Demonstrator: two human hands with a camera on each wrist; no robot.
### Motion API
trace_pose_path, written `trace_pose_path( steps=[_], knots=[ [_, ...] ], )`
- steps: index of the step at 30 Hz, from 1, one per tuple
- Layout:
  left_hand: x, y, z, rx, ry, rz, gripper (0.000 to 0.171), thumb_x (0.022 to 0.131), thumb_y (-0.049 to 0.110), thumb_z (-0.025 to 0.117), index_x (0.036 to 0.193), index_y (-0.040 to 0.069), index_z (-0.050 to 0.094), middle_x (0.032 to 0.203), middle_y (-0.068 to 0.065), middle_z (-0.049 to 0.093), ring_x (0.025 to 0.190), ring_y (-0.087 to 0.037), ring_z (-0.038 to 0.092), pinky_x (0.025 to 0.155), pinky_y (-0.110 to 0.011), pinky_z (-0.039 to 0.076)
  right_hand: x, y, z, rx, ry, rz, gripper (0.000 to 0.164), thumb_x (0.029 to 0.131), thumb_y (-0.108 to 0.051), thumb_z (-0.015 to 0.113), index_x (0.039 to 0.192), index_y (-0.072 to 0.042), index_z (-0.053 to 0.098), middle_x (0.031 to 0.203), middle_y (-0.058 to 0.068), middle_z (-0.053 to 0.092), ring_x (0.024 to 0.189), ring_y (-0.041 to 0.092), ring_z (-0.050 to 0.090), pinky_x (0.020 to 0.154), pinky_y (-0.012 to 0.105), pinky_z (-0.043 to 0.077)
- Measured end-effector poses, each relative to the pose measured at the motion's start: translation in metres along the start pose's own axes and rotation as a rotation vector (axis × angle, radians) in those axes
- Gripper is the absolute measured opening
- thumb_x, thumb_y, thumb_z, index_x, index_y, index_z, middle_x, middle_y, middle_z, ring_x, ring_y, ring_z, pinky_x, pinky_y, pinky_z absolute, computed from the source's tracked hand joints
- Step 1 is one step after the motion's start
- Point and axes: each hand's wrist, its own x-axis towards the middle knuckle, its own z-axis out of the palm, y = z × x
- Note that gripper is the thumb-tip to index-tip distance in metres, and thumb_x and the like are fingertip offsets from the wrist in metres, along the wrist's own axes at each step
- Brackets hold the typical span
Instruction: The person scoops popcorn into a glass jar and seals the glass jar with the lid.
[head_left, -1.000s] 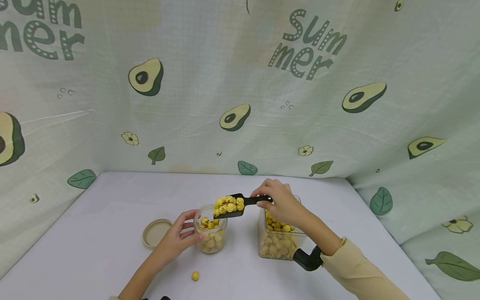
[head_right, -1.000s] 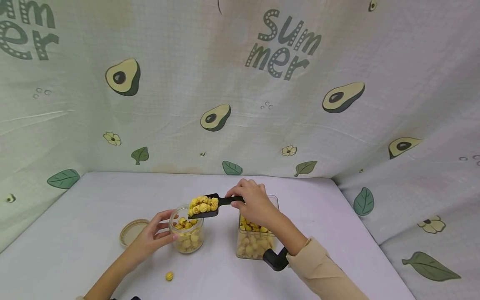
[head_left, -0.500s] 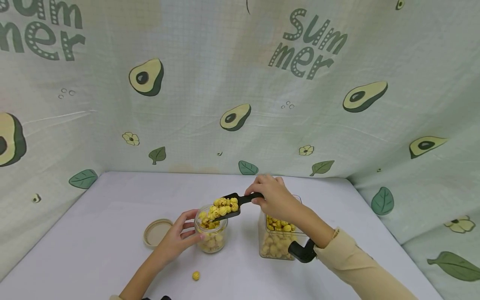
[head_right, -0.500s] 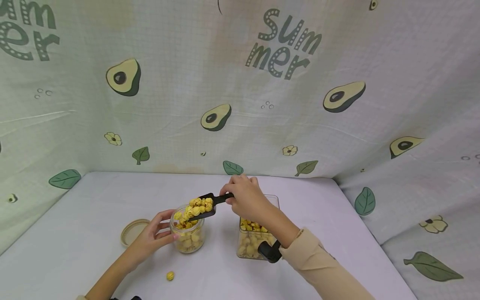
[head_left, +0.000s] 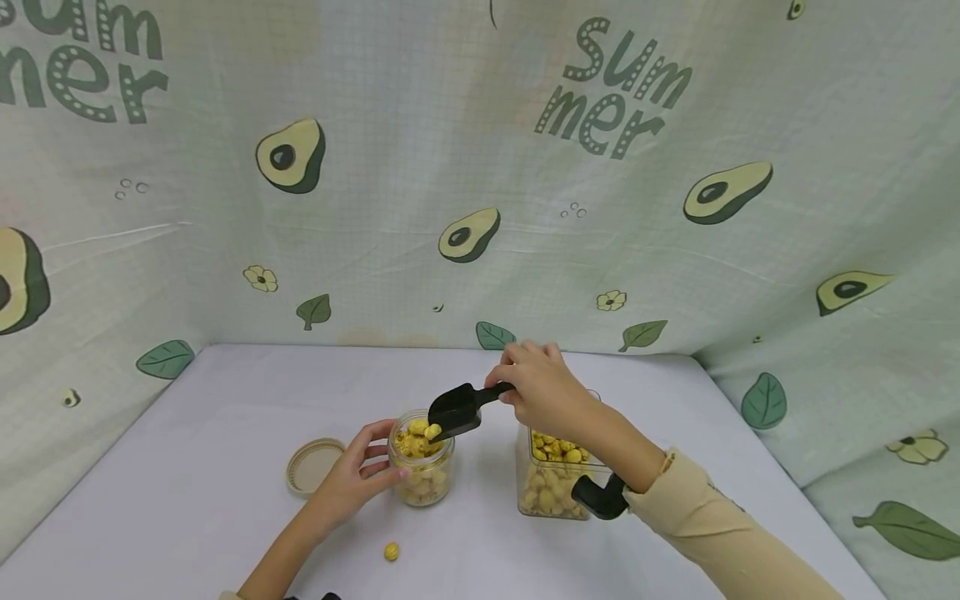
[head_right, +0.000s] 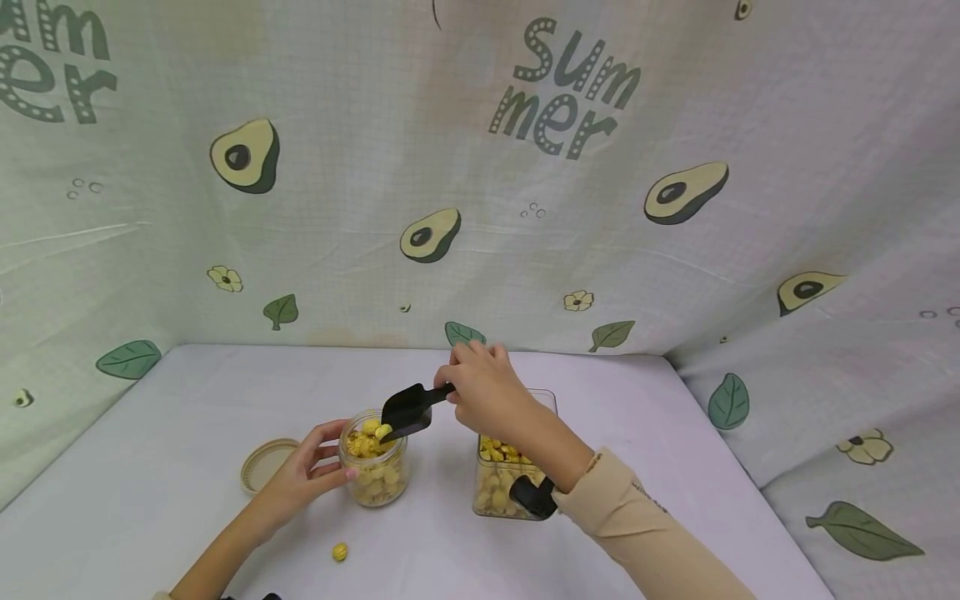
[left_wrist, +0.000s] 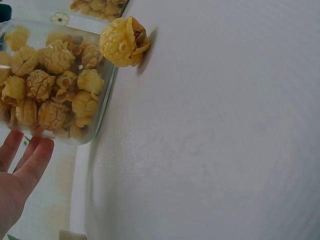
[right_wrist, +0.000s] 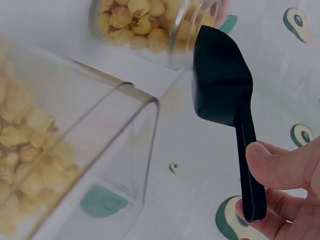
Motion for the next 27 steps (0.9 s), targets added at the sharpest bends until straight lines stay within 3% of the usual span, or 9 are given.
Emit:
trace_pose_path(
  steps=[11, 27],
  knots=[
    [-0.001, 0.0, 0.0, -0.007, -0.001, -0.001, 0.064, 0.081, 0.014, 0.072, 0.135, 0.008, 0.038, 0.138, -0.015, 0.04, 0.118, -0.032, 0.046, 0.098, -0.032, 0.047, 0.0, -0.005, -0.011, -0.112, 0.073, -0.058, 0.019, 0.08, -0.006, 0.071, 0.094, -0.019, 0.071, 0.088, -0.003, 0.055, 0.083, 0.017, 0.045, 0.082, 0.043, 0.038],
    [-0.002, 0.002, 0.0, -0.004, -0.004, -0.01, 0.064, 0.082, 0.015, 0.071, 0.136, 0.008, 0.037, 0.139, -0.015, 0.039, 0.12, -0.032, 0.045, 0.1, -0.034, 0.046, -0.011, 0.001, -0.017, -0.029, 0.103, -0.035, 0.018, 0.081, -0.007, 0.07, 0.094, -0.019, 0.071, 0.09, -0.005, 0.055, 0.081, 0.015, 0.043, 0.076, 0.036, 0.034]
  ],
)
